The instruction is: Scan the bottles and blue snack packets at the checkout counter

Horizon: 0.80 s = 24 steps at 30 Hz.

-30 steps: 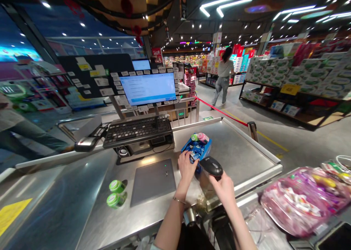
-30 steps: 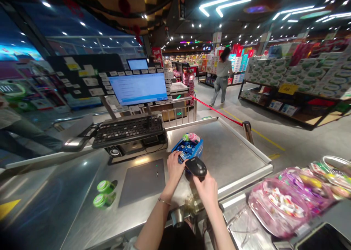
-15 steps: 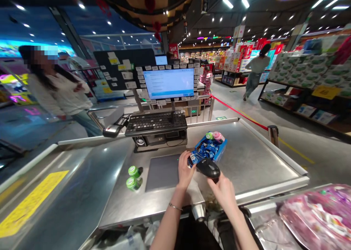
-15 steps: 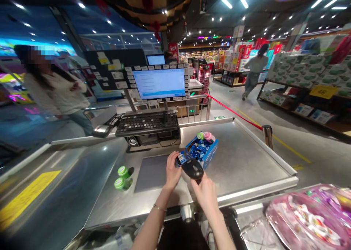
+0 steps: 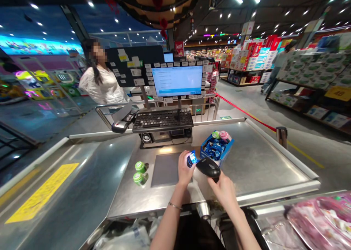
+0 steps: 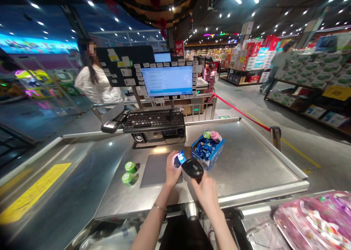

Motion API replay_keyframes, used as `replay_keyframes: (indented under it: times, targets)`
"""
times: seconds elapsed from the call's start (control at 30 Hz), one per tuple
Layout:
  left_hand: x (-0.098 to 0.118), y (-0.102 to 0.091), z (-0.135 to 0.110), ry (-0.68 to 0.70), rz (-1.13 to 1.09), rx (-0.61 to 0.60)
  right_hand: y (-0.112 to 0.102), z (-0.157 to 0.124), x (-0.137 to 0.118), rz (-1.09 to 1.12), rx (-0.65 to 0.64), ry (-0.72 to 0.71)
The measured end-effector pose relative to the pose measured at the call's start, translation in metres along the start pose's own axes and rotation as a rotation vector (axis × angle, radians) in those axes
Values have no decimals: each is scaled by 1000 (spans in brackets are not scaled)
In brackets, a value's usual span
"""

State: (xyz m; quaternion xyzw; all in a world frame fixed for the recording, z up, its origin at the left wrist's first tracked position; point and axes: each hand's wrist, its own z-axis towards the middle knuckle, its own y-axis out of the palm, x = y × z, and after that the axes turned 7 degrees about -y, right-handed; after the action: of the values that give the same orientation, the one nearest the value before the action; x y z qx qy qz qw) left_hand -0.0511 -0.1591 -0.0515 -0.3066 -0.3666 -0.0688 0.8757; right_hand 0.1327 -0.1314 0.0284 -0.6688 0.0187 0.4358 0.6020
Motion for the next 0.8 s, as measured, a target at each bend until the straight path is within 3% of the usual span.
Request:
replay_keyframes:
  times: [0.2, 0.3, 0.4, 0.53, 0.67, 0.8]
  targets:
    - [-1, 2, 0, 5, 11, 12, 3, 0, 3, 8, -8, 6]
    - [-9, -6, -4, -57, 116, 33, 6, 0, 4, 12, -11, 0]
    - [-28, -28, -16, -223, 326, 87, 11, 0, 4, 13, -18, -25]
    - [-58, -72, -40, -450, 695, 111, 20, 1, 0, 7, -53, -38]
    - [-76, -105, -54, -523, 932, 24, 30, 2, -6, -1, -65, -45]
    - [-87, -121, -52, -548, 1059, -29, 38, 4, -8, 27, -73, -63]
